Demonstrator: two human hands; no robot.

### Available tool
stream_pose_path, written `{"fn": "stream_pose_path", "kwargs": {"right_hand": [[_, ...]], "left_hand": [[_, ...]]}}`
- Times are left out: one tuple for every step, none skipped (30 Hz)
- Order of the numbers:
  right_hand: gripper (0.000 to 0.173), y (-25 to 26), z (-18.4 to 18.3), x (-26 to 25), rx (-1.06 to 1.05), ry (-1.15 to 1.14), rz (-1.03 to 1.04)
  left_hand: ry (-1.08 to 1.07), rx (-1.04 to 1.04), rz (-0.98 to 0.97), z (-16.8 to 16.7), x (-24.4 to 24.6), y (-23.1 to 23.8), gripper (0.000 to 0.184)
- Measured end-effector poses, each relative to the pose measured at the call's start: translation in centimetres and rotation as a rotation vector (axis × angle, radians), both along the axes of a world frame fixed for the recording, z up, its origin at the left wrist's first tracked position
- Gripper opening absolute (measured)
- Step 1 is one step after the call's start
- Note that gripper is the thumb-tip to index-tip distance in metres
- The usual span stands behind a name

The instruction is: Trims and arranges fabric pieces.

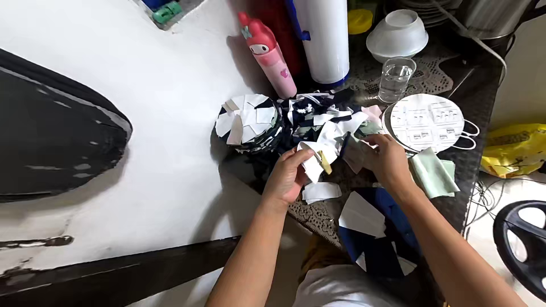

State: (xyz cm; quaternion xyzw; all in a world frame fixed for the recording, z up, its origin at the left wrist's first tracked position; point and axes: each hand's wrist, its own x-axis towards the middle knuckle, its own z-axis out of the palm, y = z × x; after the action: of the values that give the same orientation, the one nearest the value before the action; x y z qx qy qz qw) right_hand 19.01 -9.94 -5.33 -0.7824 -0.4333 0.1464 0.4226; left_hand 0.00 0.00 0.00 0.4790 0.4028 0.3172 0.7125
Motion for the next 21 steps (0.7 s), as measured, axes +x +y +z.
{"fn": "stream_pose_path", "kwargs": {"right_hand": [[0.029, -0.4, 0.1, -0.5, 0.078, -0.067, 0.030], [0.036, -0.8, 0.1, -1.0, 0.166, -0.140, 0.064], [0.042, -1.2, 0.0, -1.7, 0.254, -0.203, 0.097], [0.046, -1.6, -0.1, -2.4, 0.323, -0.245, 0.129], [0.046, -2.0, -0.1, -3.3, 0.384, -0.269, 0.154], [0.046, -2.2, -0.2, -4.5, 0.422, -0.265, 0.165], [0.045, -2.2, -0.3, -5.6, 0.441, -0.234, 0.163], [0.043, -2.1, -0.4, -6.7, 0.455, -0.193, 0.153], [0.040, -1.8, -0.4, -7.5, 0.464, -0.159, 0.139], [0.035, -1.4, -0.4, -8.0, 0.471, -0.133, 0.127], [0.027, -0.9, -0.4, -8.3, 0.484, -0.109, 0.116], [0.019, -0.5, -0.3, -8.4, 0.492, -0.059, 0.115], [0.016, -0.4, -0.1, -8.2, 0.481, 0.026, 0.120], [0.015, -0.5, 0.3, -7.9, 0.446, 0.156, 0.133], [0.015, -0.7, 0.8, -7.4, 0.396, 0.329, 0.146], [0.013, -1.0, 1.2, -6.9, 0.352, 0.525, 0.154], [0.009, -1.2, 1.5, -6.4, 0.319, 0.721, 0.154], [0.007, -1.5, 1.7, -5.9, 0.288, 0.893, 0.149], [0.008, -1.6, 1.7, -5.5, 0.258, 1.020, 0.145], [0.009, -1.7, 1.6, -5.1, 0.233, 1.100, 0.139], [0.010, -1.7, 1.5, -4.8, 0.213, 1.127, 0.128]], "left_hand": [[-0.016, -0.010, -0.010, 0.3, -0.4, 0.0, 0.020], [-0.029, -0.017, -0.026, 0.6, -0.7, -0.1, 0.021], [-0.037, -0.020, -0.041, 0.9, -1.0, -0.2, 0.022], [-0.044, -0.026, -0.054, 1.1, -1.2, -0.4, 0.024], [-0.052, -0.030, -0.059, 1.3, -1.2, -0.6, 0.025], [-0.057, -0.029, -0.059, 1.5, -1.2, -0.7, 0.024], [-0.055, -0.026, -0.053, 1.5, -1.0, -0.8, 0.023], [-0.051, -0.022, -0.042, 1.6, -0.8, -0.9, 0.022], [-0.050, -0.020, -0.031, 1.6, -0.5, -1.0, 0.021], [-0.048, -0.024, -0.023, 1.6, -0.3, -1.1, 0.020], [-0.048, -0.028, -0.017, 1.5, -0.1, -1.2, 0.019], [-0.050, -0.027, -0.010, 1.5, -0.1, -1.2, 0.019], [-0.046, -0.018, -0.006, 1.4, -0.1, -1.2, 0.018], [-0.038, -0.001, 0.006, 1.4, -0.2, -1.1, 0.018], [-0.026, 0.028, 0.024, 1.4, -0.3, -0.9, 0.018], [-0.003, 0.067, 0.035, 1.3, -0.5, -0.6, 0.017], [0.027, 0.115, 0.039, 1.2, -0.7, -0.3, 0.015], [0.067, 0.176, 0.032, 0.9, -0.9, 0.1, 0.014], [0.117, 0.258, 0.016, 0.5, -1.1, 0.6, 0.014], [0.173, 0.357, -0.008, 0.0, -1.3, 1.1, 0.015], [0.234, 0.460, -0.042, -0.3, -1.5, 1.5, 0.018]]}}
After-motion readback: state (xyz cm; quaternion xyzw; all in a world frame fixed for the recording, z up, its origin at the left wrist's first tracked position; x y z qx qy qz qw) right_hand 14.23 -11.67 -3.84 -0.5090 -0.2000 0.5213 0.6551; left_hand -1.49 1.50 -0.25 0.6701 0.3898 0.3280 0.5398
